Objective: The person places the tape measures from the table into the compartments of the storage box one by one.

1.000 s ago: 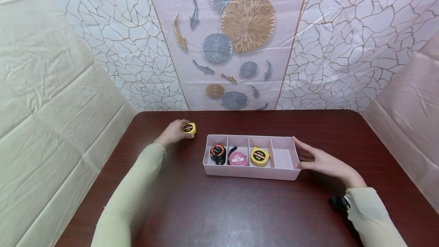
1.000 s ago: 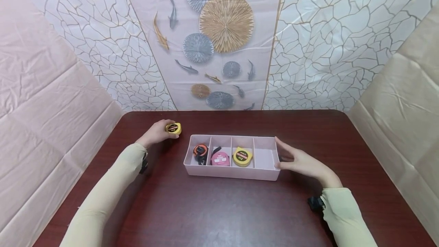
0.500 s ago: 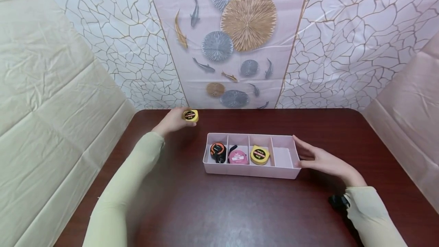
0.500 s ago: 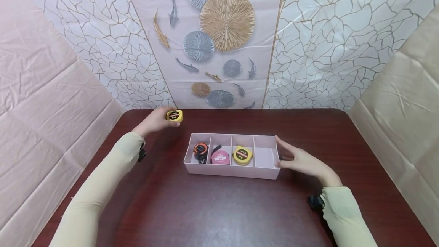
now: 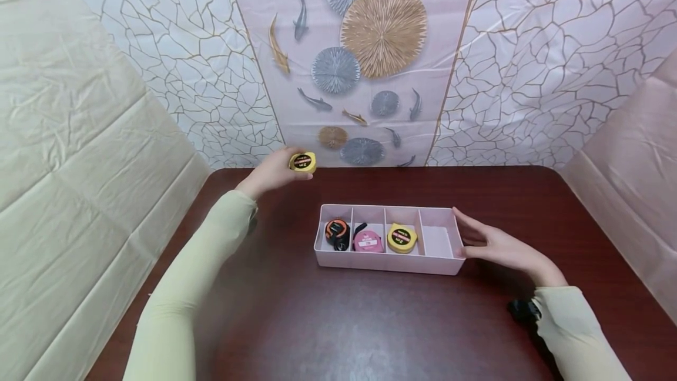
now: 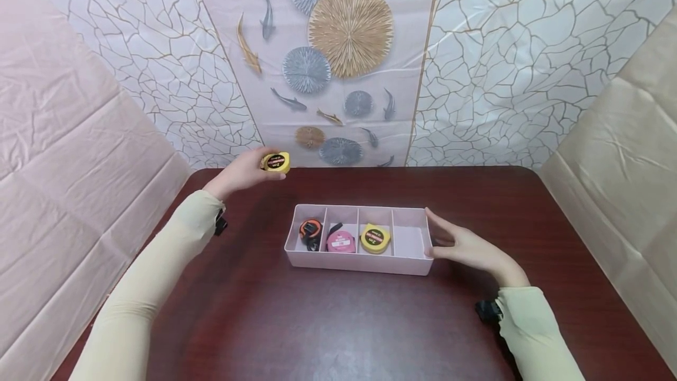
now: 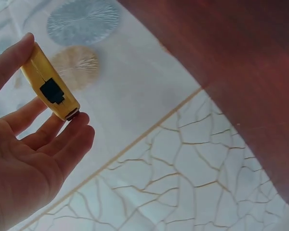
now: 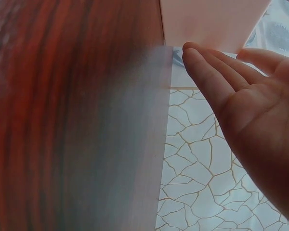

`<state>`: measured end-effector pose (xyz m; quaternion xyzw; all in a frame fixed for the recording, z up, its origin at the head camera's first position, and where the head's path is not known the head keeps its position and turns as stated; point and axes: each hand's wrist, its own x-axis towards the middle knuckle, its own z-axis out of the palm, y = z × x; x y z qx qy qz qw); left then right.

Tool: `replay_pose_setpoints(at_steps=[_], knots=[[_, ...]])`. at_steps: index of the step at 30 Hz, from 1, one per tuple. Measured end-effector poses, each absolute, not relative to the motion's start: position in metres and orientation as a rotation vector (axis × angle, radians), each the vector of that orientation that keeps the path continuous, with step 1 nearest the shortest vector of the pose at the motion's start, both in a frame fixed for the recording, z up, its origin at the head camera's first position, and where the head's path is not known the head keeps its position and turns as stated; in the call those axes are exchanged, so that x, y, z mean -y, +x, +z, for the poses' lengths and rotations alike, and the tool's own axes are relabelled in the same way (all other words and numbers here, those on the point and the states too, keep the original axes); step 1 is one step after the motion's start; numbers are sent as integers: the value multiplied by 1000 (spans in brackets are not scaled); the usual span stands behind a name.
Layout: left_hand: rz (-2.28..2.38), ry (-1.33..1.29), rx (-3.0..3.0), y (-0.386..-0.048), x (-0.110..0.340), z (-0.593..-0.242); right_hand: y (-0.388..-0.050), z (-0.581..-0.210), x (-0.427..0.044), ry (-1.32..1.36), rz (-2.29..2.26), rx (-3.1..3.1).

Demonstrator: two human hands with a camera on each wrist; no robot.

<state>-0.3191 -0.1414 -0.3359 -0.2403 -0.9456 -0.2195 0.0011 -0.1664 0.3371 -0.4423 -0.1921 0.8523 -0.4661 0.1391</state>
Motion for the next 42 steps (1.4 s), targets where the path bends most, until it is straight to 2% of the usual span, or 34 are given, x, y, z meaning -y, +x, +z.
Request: replay_pose_setpoints(at_steps=[16, 42], knots=[[-687, -850, 2903, -314, 113, -305, -166, -440, -336, -557, -1348, -2460], [-661, -1055, 2786, -310, 39, -272, -166, -441, -336, -581, -1376, -2438]])
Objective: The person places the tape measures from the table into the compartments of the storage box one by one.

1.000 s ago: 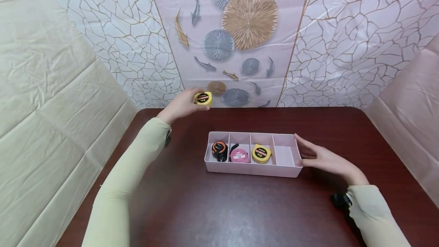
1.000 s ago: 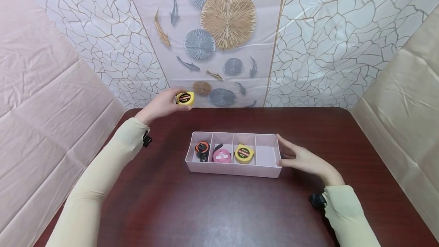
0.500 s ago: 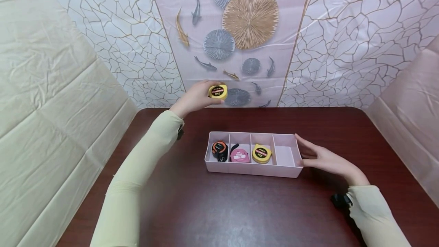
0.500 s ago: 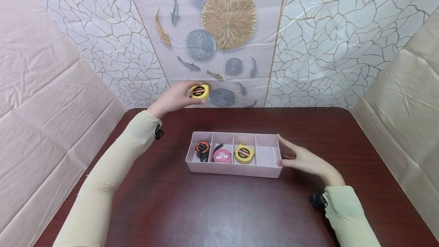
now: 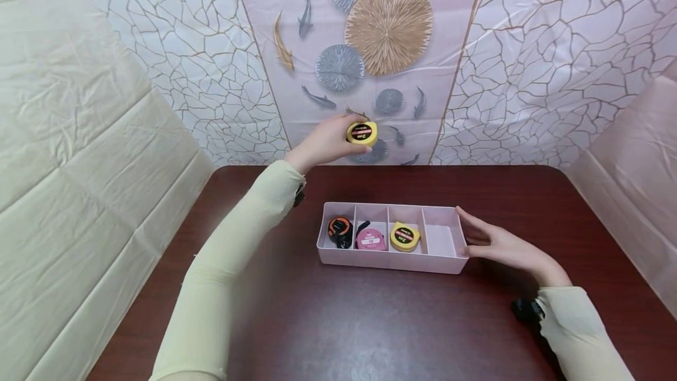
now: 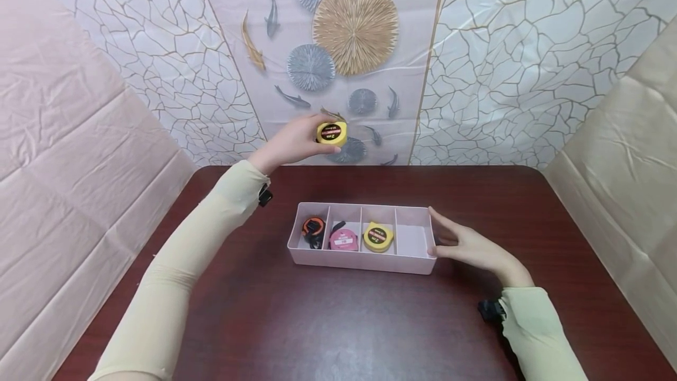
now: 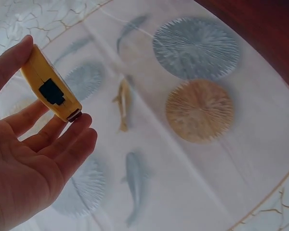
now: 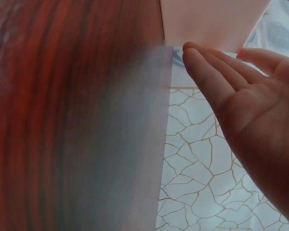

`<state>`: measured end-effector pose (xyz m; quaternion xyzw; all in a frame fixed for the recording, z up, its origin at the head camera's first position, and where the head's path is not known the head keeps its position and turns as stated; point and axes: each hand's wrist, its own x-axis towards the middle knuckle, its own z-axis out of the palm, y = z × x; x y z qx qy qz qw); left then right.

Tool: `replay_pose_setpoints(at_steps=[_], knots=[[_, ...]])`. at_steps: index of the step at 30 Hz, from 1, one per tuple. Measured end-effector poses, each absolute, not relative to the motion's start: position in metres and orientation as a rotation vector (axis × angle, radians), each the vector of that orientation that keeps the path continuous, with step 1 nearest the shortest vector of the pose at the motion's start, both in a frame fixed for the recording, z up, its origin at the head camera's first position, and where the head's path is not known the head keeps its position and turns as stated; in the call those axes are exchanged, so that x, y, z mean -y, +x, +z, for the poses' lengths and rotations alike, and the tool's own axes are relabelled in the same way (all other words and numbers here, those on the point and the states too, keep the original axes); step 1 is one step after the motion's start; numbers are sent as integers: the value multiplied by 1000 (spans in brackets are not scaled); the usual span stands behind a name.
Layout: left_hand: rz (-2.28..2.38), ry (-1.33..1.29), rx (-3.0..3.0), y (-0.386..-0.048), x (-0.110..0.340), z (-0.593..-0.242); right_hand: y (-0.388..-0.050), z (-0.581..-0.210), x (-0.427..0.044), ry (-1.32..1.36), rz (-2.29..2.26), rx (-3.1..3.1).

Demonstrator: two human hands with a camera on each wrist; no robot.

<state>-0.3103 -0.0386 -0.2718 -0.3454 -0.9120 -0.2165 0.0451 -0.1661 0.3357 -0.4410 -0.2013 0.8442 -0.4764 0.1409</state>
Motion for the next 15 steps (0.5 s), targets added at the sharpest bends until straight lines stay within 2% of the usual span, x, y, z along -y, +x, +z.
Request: replay_pose_setpoints(at_steps=[15], knots=[[-596, -1139, 2768, -301, -2, -257, -166, -439, -335, -574, -1362, -2442]])
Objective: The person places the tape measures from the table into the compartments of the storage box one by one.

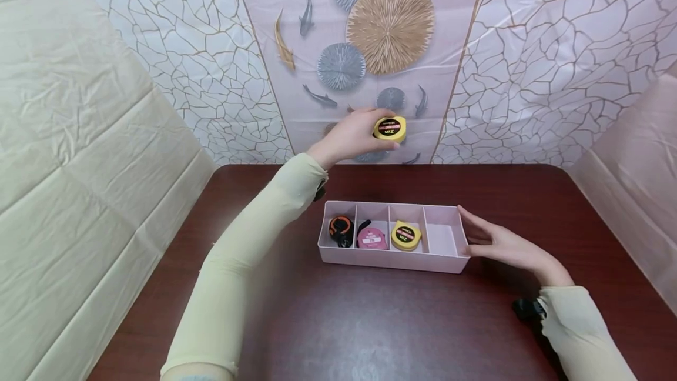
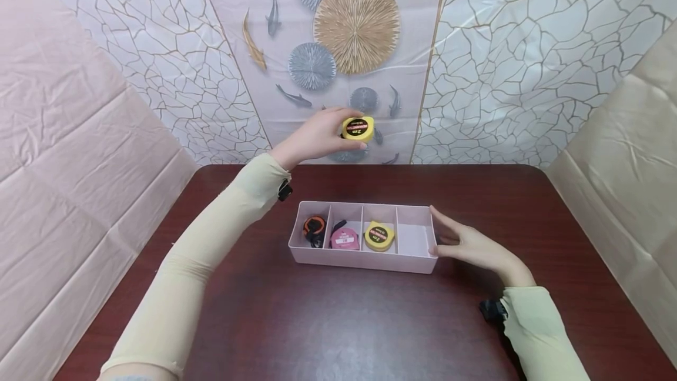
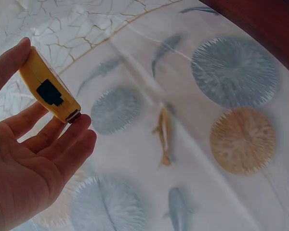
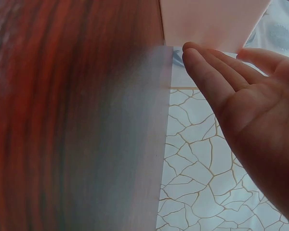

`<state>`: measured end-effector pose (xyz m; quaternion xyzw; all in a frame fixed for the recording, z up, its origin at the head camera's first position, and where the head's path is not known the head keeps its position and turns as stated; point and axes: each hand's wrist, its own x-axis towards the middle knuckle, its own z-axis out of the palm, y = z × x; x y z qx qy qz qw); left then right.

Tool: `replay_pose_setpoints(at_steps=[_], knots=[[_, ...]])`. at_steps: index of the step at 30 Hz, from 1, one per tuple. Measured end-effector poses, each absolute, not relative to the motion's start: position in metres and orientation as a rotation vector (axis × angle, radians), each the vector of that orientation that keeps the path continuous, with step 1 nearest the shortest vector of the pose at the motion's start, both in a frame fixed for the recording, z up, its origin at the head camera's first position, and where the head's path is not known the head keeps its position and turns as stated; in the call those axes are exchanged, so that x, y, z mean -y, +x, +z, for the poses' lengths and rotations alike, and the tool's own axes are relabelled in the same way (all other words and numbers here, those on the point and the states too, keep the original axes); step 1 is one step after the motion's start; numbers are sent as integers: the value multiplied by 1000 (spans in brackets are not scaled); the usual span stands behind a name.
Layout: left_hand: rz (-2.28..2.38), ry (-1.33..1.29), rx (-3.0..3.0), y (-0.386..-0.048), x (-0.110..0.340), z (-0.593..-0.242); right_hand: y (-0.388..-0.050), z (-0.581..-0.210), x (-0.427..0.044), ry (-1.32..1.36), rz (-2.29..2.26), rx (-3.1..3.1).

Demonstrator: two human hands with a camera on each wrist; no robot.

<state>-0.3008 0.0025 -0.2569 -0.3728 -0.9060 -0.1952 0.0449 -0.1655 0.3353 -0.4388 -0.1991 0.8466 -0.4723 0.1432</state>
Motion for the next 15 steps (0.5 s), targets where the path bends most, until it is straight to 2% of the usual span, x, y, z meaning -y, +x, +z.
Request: replay_pose_setpoints(at_steps=[15], knots=[[-566, -1199, 2747, -288, -40, -248, -164, -436, -335, -522, -1311, -2457]])
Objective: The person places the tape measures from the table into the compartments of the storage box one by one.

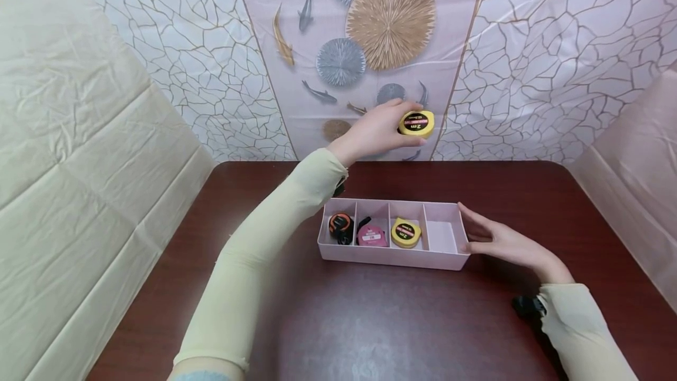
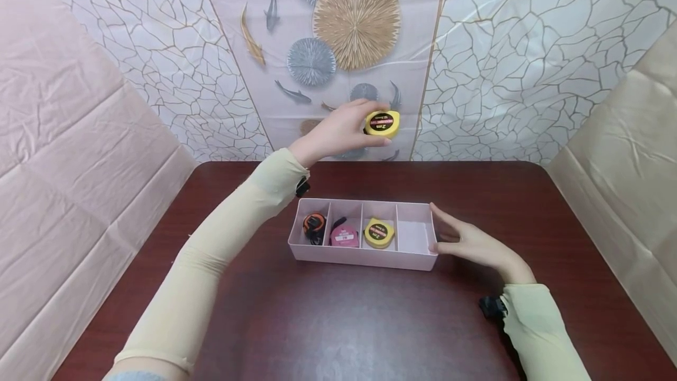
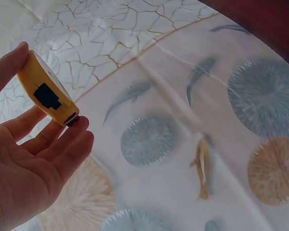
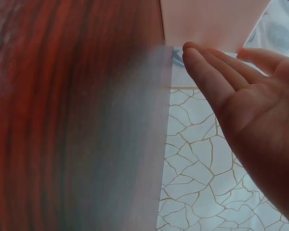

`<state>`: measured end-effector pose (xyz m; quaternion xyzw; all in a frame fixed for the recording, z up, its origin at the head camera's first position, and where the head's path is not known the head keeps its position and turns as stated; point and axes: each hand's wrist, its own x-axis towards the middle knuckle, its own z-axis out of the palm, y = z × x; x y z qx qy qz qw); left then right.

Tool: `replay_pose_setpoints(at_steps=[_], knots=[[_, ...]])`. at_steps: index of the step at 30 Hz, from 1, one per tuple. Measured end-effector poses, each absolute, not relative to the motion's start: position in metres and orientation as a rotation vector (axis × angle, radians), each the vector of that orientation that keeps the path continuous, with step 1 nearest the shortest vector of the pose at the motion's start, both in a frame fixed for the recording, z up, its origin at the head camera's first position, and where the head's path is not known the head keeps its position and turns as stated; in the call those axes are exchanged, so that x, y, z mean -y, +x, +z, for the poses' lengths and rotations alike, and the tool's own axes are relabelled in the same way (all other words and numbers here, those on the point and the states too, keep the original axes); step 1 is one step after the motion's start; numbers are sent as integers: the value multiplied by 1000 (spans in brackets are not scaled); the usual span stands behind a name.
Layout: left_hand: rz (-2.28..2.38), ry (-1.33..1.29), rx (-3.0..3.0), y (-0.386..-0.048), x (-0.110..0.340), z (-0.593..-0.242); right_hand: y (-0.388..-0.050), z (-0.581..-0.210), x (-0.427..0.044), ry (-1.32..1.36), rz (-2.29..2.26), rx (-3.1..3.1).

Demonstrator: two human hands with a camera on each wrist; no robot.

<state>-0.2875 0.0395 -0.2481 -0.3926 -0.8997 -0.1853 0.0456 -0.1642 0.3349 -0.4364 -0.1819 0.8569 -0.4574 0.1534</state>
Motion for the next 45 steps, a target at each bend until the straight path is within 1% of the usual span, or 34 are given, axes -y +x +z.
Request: replay_pose_setpoints(at_steps=[8, 13, 24, 40, 45], knots=[[-556, -1268, 2727, -283, -55, -251, -165, -436, -336, -524, -1293, -2468], [-495, -1301, 2736, -281, -65, -258, -165, -435, -336, -512, -1271, -2475], [-424, -1365, 2803, -265, -82, -289, -165, -437, -336, -514, -1283, -2481], [-310, -1553, 2841, -250, -100, -324, -165, -438, -335, -537, -1267, -2501], [-315, -1573, 2878, -245, -104, -338, -164, -438, -336, -502, -1256, -2522]])
